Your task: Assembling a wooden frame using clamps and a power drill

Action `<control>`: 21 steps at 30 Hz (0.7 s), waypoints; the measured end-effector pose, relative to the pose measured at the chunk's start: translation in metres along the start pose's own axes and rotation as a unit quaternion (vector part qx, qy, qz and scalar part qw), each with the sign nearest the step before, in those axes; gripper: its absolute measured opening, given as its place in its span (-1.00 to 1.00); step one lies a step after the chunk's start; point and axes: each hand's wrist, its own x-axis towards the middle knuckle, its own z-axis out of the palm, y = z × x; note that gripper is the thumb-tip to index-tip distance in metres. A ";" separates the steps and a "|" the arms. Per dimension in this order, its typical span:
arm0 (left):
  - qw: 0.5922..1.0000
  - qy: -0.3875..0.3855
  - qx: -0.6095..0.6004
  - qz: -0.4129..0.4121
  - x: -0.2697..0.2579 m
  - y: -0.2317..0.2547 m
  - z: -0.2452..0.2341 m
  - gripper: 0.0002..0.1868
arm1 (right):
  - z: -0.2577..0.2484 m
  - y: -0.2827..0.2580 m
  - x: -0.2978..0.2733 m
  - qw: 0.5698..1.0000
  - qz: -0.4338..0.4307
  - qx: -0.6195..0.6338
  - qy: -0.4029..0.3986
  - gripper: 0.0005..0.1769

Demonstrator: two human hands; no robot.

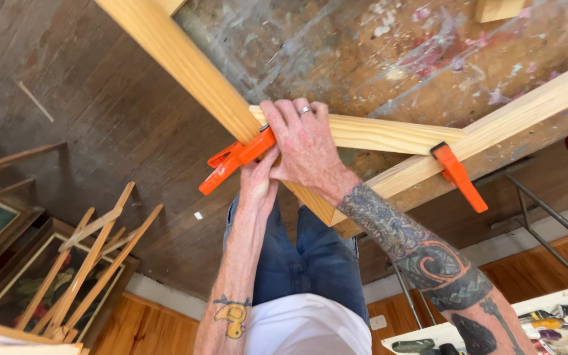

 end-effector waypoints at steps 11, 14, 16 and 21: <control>0.999 0.035 0.014 0.038 0.002 -0.019 0.000 -0.52 | -0.054 0.063 -0.069 0.995 0.047 0.047 -0.069 0.14; 0.995 0.073 0.050 0.037 -0.002 -0.010 0.022 -0.57 | -0.090 0.106 -0.106 0.990 0.045 -0.020 -0.135 0.17; 0.990 0.111 0.077 0.033 -0.008 -0.006 0.033 -0.59 | -0.111 0.133 -0.127 0.979 0.032 -0.055 -0.191 0.34; 0.986 0.138 0.029 0.085 -0.006 -0.015 0.032 -0.68 | -0.139 0.220 -0.162 0.974 -0.017 0.047 -0.220 -0.25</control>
